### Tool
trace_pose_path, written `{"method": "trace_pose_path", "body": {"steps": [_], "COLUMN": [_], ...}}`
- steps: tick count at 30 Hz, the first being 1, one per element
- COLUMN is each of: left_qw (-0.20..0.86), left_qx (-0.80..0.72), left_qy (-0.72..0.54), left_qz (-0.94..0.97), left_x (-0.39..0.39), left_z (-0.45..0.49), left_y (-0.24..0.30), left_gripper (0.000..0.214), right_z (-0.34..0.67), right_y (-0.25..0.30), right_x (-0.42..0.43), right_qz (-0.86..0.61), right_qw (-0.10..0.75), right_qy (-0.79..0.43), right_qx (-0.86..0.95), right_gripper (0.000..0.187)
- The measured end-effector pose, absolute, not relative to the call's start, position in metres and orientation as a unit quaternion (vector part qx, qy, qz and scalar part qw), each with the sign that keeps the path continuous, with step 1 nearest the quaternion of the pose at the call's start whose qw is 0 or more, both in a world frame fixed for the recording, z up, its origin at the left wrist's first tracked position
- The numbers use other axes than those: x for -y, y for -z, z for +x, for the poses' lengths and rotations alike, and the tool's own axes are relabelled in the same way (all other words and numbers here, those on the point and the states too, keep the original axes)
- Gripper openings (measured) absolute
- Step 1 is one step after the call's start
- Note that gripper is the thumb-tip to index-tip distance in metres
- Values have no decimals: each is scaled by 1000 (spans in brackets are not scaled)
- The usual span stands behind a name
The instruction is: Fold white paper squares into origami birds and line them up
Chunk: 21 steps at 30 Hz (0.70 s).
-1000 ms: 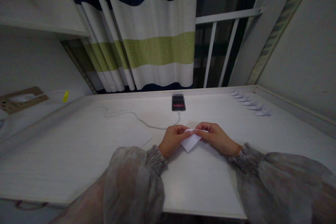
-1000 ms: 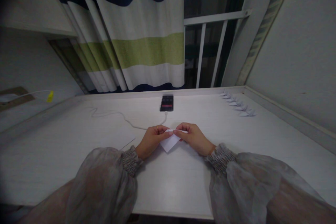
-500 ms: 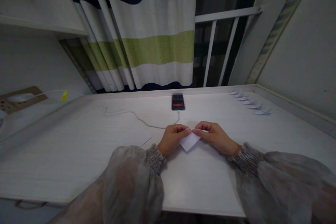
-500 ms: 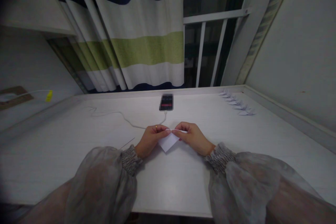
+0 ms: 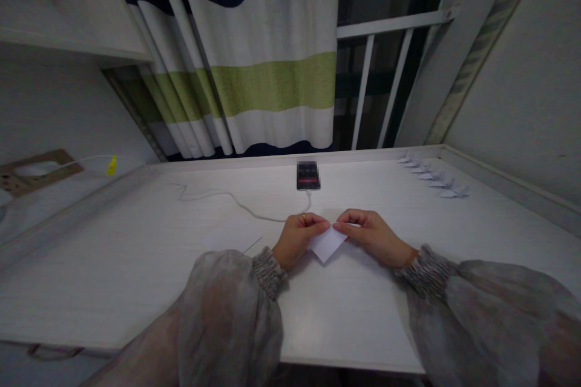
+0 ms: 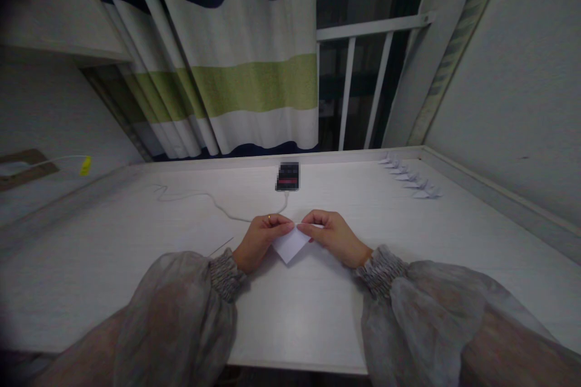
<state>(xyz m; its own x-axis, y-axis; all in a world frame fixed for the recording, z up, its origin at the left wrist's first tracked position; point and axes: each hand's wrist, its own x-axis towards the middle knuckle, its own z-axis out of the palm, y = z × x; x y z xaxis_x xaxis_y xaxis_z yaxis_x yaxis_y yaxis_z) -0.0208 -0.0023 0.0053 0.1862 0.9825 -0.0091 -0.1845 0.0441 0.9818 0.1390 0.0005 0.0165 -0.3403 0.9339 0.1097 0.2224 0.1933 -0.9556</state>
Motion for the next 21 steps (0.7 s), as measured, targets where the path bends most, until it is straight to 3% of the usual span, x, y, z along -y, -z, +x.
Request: {"method": "trace_pose_path", "body": {"steps": [11,17,21], "left_qw": [609,625,594], "left_qx": [-384,-395,-418], "left_qy": [-486,-459,-439], "left_qz": [496,492,529], "left_x": [1,1,3], "left_z": [-23,-23,-21], "left_y": [-3,-6,-7], "left_gripper": [24,40,33], "right_z": [140,140,139], "right_y": [-15,-13,-15], "right_x": [-2,-3,-1], "right_qz": [-435,-441,-432], "right_qw": [388,390,383], "right_qy": [-467,-468,-470], "right_qx": [664,659,667], "right_gripper": [22,22,20]}}
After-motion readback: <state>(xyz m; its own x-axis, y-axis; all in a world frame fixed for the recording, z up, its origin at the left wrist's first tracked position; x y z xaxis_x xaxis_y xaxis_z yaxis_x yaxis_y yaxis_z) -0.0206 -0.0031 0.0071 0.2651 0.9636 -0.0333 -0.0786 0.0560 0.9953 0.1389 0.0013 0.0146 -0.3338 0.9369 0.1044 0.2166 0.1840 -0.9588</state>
